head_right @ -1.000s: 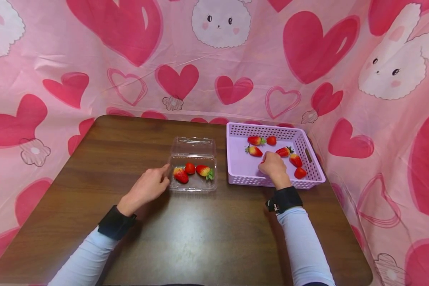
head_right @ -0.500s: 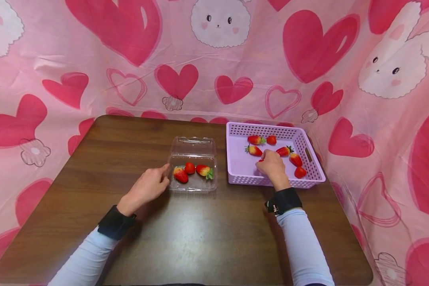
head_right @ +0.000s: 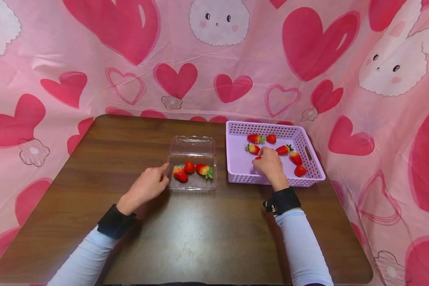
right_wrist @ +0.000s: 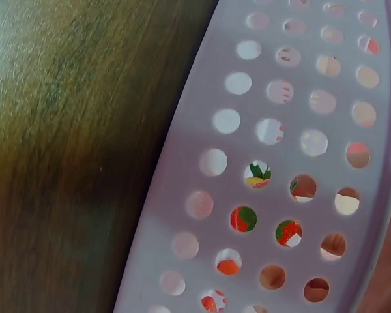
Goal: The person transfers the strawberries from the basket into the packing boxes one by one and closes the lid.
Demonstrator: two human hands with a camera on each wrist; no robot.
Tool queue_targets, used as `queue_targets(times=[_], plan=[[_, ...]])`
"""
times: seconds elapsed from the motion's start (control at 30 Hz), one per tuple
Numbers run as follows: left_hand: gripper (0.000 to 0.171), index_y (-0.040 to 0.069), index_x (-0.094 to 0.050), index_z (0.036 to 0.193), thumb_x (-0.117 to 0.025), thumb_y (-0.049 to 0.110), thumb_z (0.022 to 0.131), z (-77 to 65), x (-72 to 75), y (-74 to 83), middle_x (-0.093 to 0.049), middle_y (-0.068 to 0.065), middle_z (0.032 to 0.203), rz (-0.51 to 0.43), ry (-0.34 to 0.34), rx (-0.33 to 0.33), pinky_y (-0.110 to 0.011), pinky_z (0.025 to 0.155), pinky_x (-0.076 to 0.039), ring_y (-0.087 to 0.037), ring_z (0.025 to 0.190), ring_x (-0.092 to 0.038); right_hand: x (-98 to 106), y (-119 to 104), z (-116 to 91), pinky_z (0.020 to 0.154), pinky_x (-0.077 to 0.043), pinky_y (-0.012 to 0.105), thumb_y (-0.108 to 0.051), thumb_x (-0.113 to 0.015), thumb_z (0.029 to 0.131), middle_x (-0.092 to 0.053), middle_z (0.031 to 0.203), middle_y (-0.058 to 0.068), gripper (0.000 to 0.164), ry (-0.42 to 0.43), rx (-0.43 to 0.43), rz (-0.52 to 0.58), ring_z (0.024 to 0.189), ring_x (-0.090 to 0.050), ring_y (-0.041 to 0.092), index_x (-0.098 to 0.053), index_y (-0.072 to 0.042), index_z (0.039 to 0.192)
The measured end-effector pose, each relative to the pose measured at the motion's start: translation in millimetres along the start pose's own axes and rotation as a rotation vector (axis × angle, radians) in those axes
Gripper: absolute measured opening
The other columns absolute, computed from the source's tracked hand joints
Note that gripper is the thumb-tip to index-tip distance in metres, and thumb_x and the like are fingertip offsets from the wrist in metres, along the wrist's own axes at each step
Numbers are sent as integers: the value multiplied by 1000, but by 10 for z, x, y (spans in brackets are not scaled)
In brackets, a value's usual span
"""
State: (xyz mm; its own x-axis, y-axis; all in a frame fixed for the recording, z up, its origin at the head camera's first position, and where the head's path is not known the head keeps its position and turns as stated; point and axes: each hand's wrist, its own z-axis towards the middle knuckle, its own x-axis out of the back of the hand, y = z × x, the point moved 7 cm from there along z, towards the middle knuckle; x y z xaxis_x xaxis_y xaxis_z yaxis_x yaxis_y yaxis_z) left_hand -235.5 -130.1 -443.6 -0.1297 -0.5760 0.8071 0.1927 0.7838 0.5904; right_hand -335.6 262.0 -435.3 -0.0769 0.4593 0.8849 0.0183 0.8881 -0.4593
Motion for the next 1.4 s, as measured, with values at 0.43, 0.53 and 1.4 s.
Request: queue_targets(times=[0.43, 0.53, 1.4], plan=[[53, -11, -52, 149, -60, 7, 99, 6, -1, 5, -70, -21, 96, 8, -2, 7, -33, 49, -38, -19, 57, -39, 22, -114, -37, 80, -53, 49, -21, -73, 88, -66, 93, 21, 33, 49, 38, 30, 89, -58, 38, -63, 4, 108], [53, -11, -51, 149, -60, 7, 100, -2, -6, 3, -70, -22, 100, -1, -9, 9, -33, 49, -39, -20, 57, -41, 21, -144, -45, 81, -53, 49, -21, -74, 89, -66, 96, 22, 33, 56, 46, 35, 90, -58, 38, -64, 4, 109], [53, -11, -51, 149, -61, 7, 100, -1, -13, -10, -70, -23, 105, -6, -11, 13, -33, 49, -41, -22, 59, -45, 71, -493, -186, 86, -55, 50, -18, -77, 90, -67, 107, 20, 35, 62, 118, 91, 92, -60, 35, -63, 0, 117]])
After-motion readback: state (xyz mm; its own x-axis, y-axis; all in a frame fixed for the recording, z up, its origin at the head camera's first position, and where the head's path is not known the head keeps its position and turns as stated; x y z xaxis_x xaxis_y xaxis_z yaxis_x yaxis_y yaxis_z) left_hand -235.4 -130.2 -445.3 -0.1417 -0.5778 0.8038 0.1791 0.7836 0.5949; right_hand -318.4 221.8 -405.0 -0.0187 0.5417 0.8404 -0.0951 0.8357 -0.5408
